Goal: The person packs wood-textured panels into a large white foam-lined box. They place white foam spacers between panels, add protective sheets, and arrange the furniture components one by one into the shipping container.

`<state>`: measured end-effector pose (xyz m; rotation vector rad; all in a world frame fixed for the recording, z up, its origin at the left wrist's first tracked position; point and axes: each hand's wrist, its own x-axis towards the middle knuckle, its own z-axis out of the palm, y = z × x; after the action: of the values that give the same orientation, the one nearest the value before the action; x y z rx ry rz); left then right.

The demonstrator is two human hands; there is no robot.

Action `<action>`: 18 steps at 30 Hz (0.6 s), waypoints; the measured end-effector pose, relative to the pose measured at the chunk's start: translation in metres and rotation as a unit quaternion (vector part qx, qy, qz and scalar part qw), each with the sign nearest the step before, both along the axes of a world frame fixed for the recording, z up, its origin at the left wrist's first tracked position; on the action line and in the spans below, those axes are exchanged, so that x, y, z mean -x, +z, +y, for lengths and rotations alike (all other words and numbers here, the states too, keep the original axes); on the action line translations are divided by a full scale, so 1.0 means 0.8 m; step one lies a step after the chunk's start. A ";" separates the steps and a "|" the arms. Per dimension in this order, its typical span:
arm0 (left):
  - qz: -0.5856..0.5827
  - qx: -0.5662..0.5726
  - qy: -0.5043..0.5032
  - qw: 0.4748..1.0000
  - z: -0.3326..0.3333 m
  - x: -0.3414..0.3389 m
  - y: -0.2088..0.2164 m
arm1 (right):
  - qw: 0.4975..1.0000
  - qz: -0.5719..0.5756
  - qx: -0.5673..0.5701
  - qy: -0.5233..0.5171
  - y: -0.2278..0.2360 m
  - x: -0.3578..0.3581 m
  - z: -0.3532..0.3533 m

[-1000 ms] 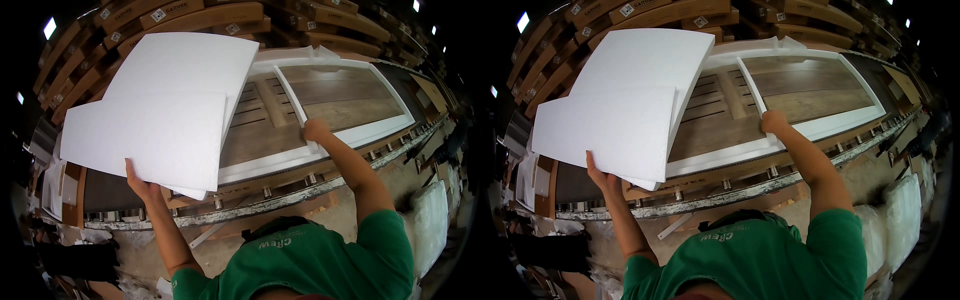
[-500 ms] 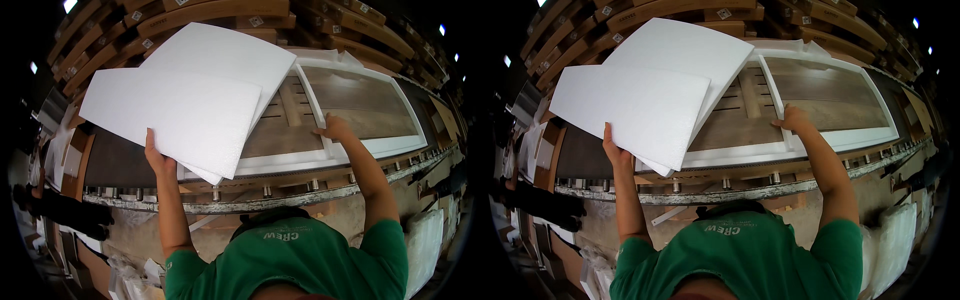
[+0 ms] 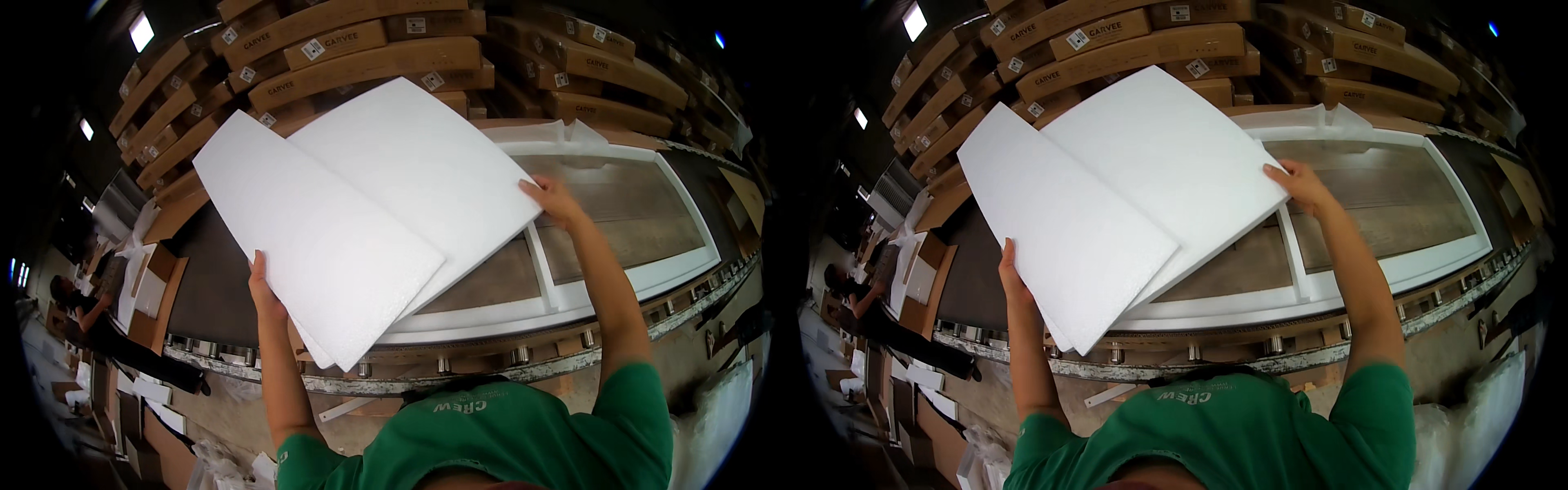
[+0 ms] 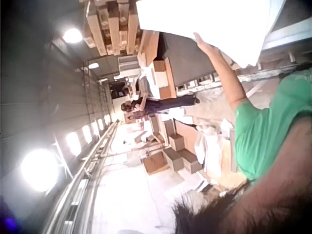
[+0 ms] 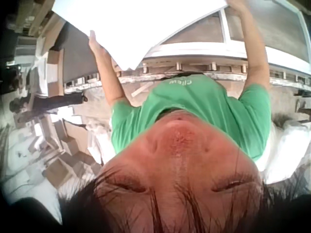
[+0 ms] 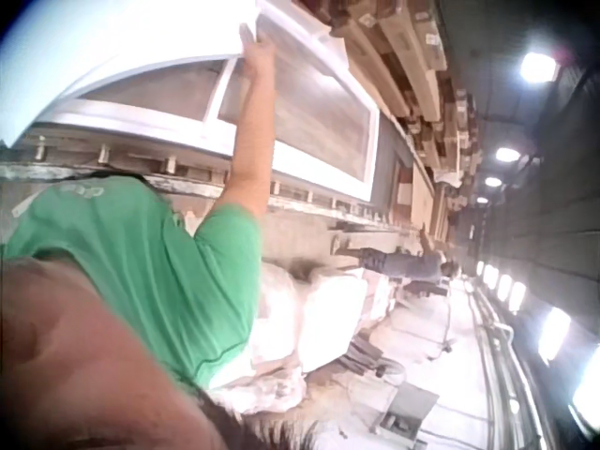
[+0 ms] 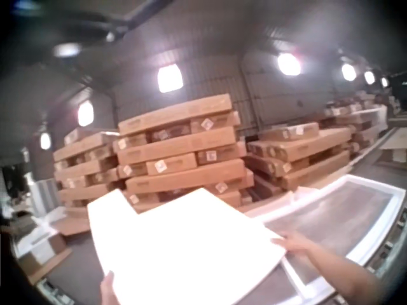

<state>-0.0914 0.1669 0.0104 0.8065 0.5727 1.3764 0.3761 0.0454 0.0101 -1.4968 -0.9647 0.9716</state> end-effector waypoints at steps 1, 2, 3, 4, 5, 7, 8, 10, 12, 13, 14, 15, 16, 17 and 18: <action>0.003 0.019 -0.001 1.000 0.004 0.003 0.003 | 0.999 0.010 -0.025 -0.020 -0.009 0.005 -0.004; 0.005 0.037 -0.003 0.999 0.007 0.007 0.010 | 0.998 0.021 -0.049 -0.040 -0.017 0.011 -0.010; 0.009 0.059 -0.003 0.998 0.007 0.013 0.018 | 0.995 0.032 -0.070 -0.059 -0.028 0.019 -0.016; -0.010 0.061 0.008 0.998 -0.003 0.022 0.038 | 0.994 0.045 -0.070 -0.067 -0.037 0.023 -0.022; -0.024 -0.021 0.004 0.999 0.010 0.062 0.026 | 0.993 0.058 -0.070 -0.076 -0.046 0.022 -0.031; -0.018 -0.127 0.099 0.987 0.020 0.131 0.019 | 0.991 0.079 -0.074 -0.084 -0.062 0.021 -0.043; 0.006 -0.140 0.198 0.970 0.019 0.148 0.023 | 0.990 0.084 -0.077 -0.086 -0.067 0.018 -0.052; -0.003 -0.110 0.308 0.945 0.012 0.179 0.013 | 0.989 0.091 -0.080 -0.088 -0.067 0.015 -0.058; -0.062 -0.034 0.302 0.951 0.019 0.189 -0.027 | 0.988 0.089 -0.077 -0.095 -0.067 0.014 -0.062; -0.086 -0.003 0.294 0.952 0.019 0.191 -0.040 | 0.989 0.090 -0.073 -0.092 -0.066 0.014 -0.063; -0.101 0.022 0.286 0.953 0.019 0.192 -0.051 | 0.989 0.091 -0.070 -0.089 -0.064 0.013 -0.063; -0.112 0.042 0.276 0.954 0.025 0.193 -0.060 | 0.990 0.089 -0.068 -0.089 -0.064 0.012 -0.060; -0.126 0.056 0.270 0.953 0.034 0.196 -0.066 | 0.991 0.091 -0.053 -0.086 -0.065 0.011 -0.062; -0.128 0.065 0.262 0.954 0.045 0.204 -0.067 | 0.991 0.093 -0.038 -0.084 -0.067 0.011 -0.064; -0.132 0.075 0.246 0.957 0.061 0.211 -0.069 | 0.992 0.091 -0.023 -0.085 -0.066 0.009 -0.067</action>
<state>-0.2602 0.2153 -0.0450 0.3532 0.6844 1.8367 0.3692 -0.0084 -0.0429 -1.4016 -0.7133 0.9384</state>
